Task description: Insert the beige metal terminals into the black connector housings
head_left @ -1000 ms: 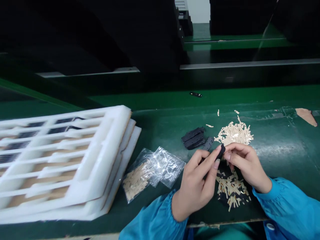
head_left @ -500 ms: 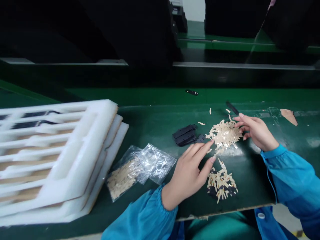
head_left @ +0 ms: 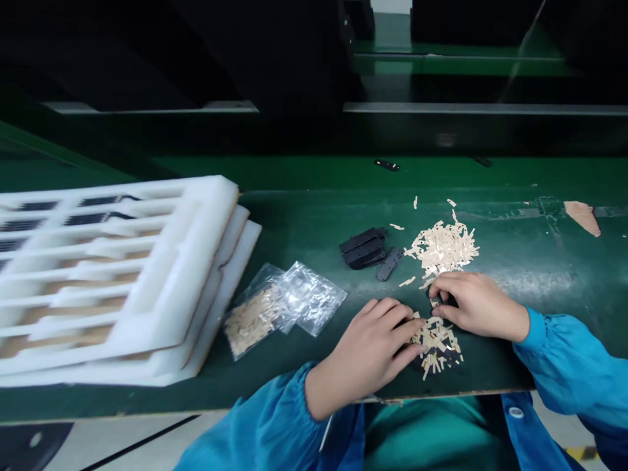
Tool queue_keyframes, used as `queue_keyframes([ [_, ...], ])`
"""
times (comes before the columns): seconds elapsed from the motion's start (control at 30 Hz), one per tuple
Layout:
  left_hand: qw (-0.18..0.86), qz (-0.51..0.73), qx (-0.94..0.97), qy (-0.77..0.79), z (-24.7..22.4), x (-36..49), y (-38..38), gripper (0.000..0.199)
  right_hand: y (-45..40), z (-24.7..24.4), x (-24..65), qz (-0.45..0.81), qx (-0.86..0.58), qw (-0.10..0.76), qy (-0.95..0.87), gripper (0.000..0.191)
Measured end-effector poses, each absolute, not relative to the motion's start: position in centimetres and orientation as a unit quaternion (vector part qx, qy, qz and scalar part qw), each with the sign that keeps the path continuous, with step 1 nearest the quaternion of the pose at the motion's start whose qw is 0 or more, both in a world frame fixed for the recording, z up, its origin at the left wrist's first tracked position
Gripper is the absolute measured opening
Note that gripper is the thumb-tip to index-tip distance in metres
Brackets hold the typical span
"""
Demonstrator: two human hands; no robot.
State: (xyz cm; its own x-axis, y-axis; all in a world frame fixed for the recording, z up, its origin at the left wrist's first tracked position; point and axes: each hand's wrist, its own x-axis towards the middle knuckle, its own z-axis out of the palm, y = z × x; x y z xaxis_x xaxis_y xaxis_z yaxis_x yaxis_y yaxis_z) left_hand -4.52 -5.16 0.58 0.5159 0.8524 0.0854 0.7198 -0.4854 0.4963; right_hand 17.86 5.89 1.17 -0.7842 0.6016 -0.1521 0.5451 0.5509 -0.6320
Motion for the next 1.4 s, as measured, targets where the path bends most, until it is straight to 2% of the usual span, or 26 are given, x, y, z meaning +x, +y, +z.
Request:
queue_keyframes([
  [0.13,0.247,0.242,0.788,0.509,1.1,-3.7,-4.1,0.032,6.6,1.2,18.2,0.478,-0.347,0.105,-0.8,0.013],
  [0.23,0.334,0.343,0.708,0.519,1.6,-2.9,-2.6,0.019,6.7,1.5,18.3,0.6,-0.364,0.181,-0.688,0.021],
  [0.33,0.397,0.398,0.659,0.499,2.5,-2.4,-0.8,0.016,6.8,2.0,18.1,0.632,-0.379,0.247,-0.629,0.027],
  [0.43,0.356,0.349,0.713,0.493,3.7,-2.6,0.6,0.021,7.0,2.5,18.2,0.622,-0.392,0.296,-0.61,0.027],
  [0.5,0.3,0.273,0.782,0.473,4.5,-2.7,1.3,0.024,7.1,2.8,18.6,0.619,-0.391,0.285,-0.619,0.031],
  [0.6,0.258,0.211,0.832,0.443,5.2,-2.5,1.9,0.026,7.0,3.0,19.1,0.628,-0.376,0.225,-0.644,0.019],
  [0.67,0.282,0.238,0.808,0.459,5.2,-2.1,2.2,0.023,6.9,3.0,19.3,0.64,-0.381,0.226,-0.627,0.025],
  [0.77,0.373,0.332,0.713,0.492,4.6,-1.2,2.4,0.019,6.7,2.9,19.2,0.636,-0.425,0.279,-0.58,0.026],
  [0.87,0.427,0.395,0.64,0.502,3.8,-0.8,2.5,0.023,6.6,2.9,18.9,0.632,-0.444,0.293,-0.564,0.025],
  [1.1,0.407,0.4,0.646,0.507,3.2,-1.3,2.7,0.024,6.3,2.7,19.2,0.652,-0.416,0.256,-0.579,0.013],
  [1.27,0.421,0.411,0.612,0.529,3.2,-1.0,2.6,0.014,5.9,2.2,19.0,0.626,-0.449,0.272,-0.577,0.012],
  [1.4,0.427,0.426,0.6,0.526,2.9,-0.7,2.5,0.022,5.5,1.6,18.7,0.621,-0.446,0.267,-0.587,0.016],
])
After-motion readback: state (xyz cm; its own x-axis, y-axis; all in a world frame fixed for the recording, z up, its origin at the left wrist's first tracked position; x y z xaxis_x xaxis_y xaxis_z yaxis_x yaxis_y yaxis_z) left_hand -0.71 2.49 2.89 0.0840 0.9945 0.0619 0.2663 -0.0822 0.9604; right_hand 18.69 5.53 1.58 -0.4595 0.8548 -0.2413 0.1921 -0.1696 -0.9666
